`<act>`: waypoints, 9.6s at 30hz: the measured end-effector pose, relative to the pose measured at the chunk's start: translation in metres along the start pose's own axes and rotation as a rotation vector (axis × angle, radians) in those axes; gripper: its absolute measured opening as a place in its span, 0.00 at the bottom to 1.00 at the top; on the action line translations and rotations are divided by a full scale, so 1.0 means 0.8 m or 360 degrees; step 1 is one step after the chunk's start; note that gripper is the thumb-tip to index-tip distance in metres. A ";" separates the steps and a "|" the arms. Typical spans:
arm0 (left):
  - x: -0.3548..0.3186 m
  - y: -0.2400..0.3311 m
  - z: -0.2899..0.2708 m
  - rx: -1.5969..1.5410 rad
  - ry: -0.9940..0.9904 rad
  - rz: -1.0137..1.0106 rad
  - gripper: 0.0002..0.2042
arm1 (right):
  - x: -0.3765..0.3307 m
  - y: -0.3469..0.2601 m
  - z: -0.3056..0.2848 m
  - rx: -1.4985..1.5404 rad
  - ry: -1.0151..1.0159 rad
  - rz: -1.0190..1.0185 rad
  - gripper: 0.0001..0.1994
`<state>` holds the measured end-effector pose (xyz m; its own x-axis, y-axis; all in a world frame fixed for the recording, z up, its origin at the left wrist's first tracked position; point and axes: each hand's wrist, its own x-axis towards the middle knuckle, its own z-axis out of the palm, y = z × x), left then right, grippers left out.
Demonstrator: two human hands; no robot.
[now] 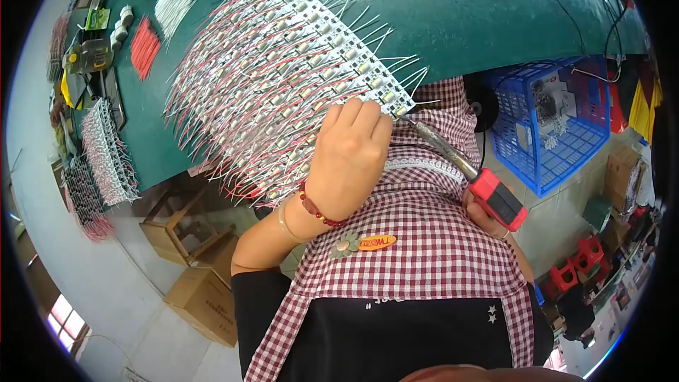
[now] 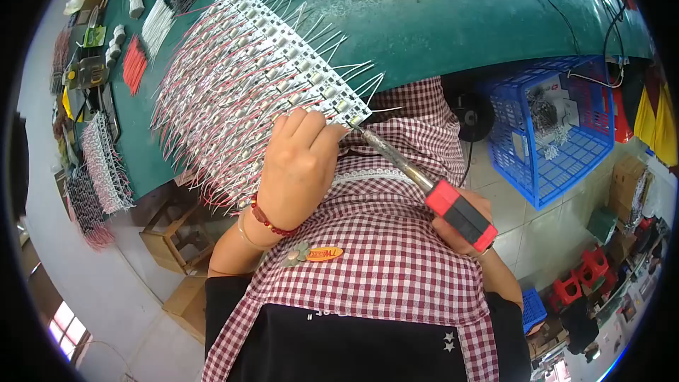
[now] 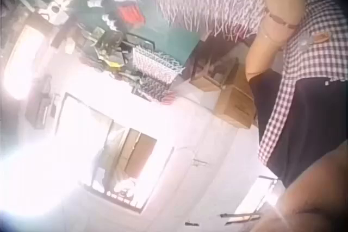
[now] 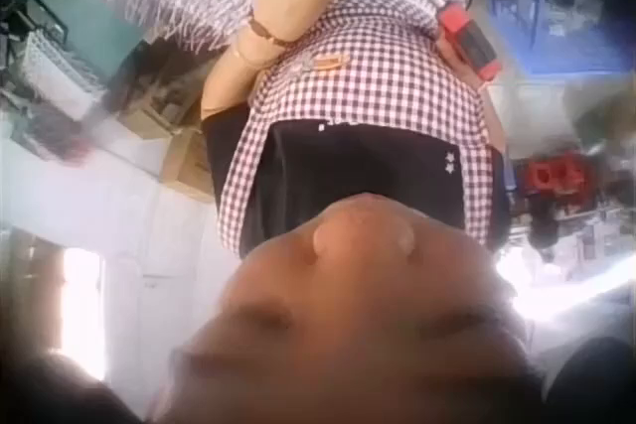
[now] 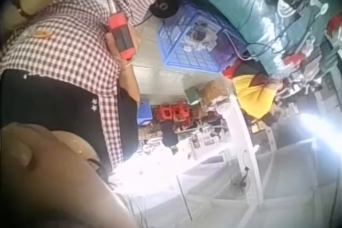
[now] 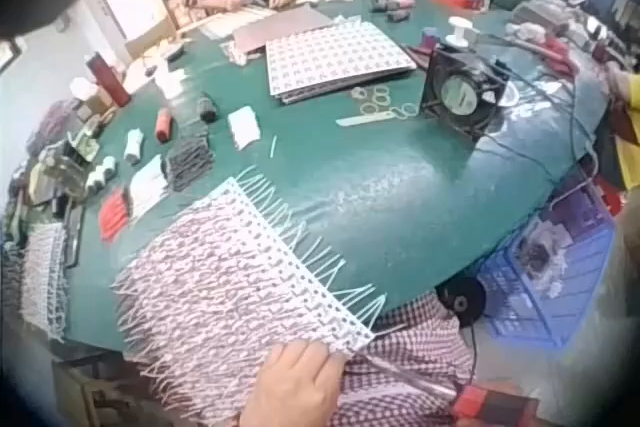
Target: The person places a circuit board on the table, retrieves wires, and solders the wires to the board using a soldering iron.
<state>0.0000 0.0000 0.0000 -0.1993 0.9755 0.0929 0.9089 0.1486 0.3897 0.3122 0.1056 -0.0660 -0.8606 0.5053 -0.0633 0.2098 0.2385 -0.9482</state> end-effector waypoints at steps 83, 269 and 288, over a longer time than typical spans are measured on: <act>-0.095 0.010 -0.131 0.0467 -0.0131 -0.0086 0.24 | 0.263 -0.131 -0.070 0.1991 0.0252 -0.0102 0.17; -0.045 0.066 -0.234 -0.0838 0.0858 0.1225 0.07 | 0.247 -0.092 -0.138 0.2180 0.0232 -0.0145 0.18; 0.013 0.033 0.006 0.0495 0.0040 0.0524 0.25 | 0.228 -0.103 -0.153 0.2103 0.0292 -0.0300 0.16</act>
<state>0.0235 0.0149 0.0068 0.1134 0.9753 0.1897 0.9914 -0.1235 0.0424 0.1951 0.2795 0.0384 -0.7307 0.6813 0.0439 -0.5942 -0.6030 -0.5323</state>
